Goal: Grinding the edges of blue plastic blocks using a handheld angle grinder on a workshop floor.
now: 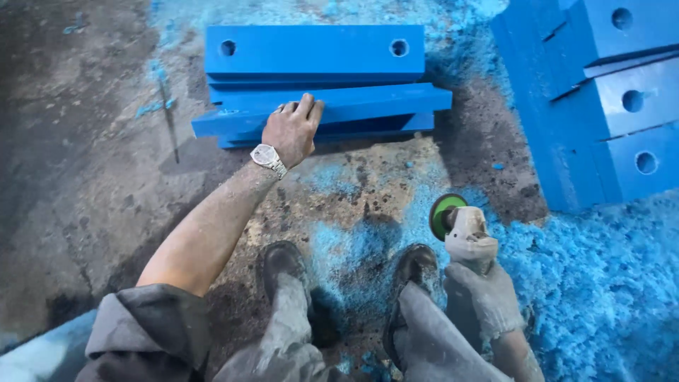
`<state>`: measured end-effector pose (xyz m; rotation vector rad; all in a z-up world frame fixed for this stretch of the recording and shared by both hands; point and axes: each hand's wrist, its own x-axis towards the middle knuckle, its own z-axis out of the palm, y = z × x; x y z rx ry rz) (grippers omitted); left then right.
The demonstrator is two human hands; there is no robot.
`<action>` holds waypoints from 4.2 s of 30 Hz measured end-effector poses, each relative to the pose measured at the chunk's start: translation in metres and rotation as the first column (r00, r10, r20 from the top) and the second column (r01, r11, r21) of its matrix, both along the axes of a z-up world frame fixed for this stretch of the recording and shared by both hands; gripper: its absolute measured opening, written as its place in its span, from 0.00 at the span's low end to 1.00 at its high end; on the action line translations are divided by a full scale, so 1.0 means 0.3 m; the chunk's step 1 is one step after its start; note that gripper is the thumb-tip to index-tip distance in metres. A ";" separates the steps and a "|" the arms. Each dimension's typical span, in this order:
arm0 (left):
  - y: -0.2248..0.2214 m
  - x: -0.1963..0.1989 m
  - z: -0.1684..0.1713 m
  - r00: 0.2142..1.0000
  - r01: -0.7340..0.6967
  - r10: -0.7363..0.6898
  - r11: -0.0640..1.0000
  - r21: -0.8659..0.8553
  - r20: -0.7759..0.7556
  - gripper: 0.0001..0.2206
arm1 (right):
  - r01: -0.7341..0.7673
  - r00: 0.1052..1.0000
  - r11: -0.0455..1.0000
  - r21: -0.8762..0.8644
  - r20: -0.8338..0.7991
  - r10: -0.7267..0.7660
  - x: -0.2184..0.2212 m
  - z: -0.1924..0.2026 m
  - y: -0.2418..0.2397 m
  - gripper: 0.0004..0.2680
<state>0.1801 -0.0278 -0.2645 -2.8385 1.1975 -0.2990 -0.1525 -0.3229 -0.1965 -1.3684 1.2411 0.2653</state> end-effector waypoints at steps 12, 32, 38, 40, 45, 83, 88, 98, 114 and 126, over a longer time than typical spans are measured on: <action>-0.048 -0.009 -0.129 0.986 -0.024 0.036 0.997 0.075 -0.162 0.15 | -0.021 0.997 0.999 -0.029 -0.071 0.019 0.031 0.021 -0.014 0.11; -1.602 0.076 0.092 0.922 0.236 -0.242 0.970 -0.057 -0.301 0.51 | 0.189 0.973 0.976 0.103 -0.155 -0.172 -0.086 0.003 -0.165 0.10; -1.460 0.013 0.131 0.872 0.487 -0.489 0.871 -0.063 -0.031 0.33 | 0.168 0.984 0.975 0.145 -0.077 -0.158 -0.111 -0.043 -0.167 0.11; -1.353 -0.027 0.116 0.855 0.511 -0.508 0.860 0.005 -0.103 0.40 | 0.137 0.986 0.983 0.120 -0.116 -0.123 -0.113 -0.032 -0.164 0.12; -0.982 -0.070 0.182 0.844 0.530 -0.532 0.846 -0.053 -0.060 0.43 | 0.096 0.979 0.989 0.116 -0.191 -0.072 -0.072 0.045 -0.169 0.14; 0.489 -0.421 -0.190 0.869 -0.179 0.198 0.980 0.085 -0.454 0.27 | -0.595 0.771 0.748 -0.292 -0.469 0.430 0.140 0.106 0.006 0.28; 0.446 -0.418 -0.430 0.898 -0.095 0.122 0.992 0.084 -0.423 0.29 | -0.679 0.697 0.684 -0.266 -0.526 0.487 0.249 0.107 0.014 0.28; 0.421 -0.414 -0.360 0.963 -0.011 0.001 0.999 -0.036 -0.269 0.28 | -0.874 0.476 0.459 -0.162 -0.482 0.736 0.421 0.108 0.368 0.28; 0.423 -0.409 -0.334 0.966 -0.016 0.011 1.000 -0.016 -0.260 0.28 | -0.807 0.560 0.563 -0.179 -0.536 0.632 0.364 0.167 0.230 0.20; 0.418 -0.429 -0.309 0.959 -0.024 0.027 1.000 0.012 -0.283 0.28 | -0.699 0.669 0.644 -0.311 -0.602 0.435 0.217 -0.012 -0.120 0.28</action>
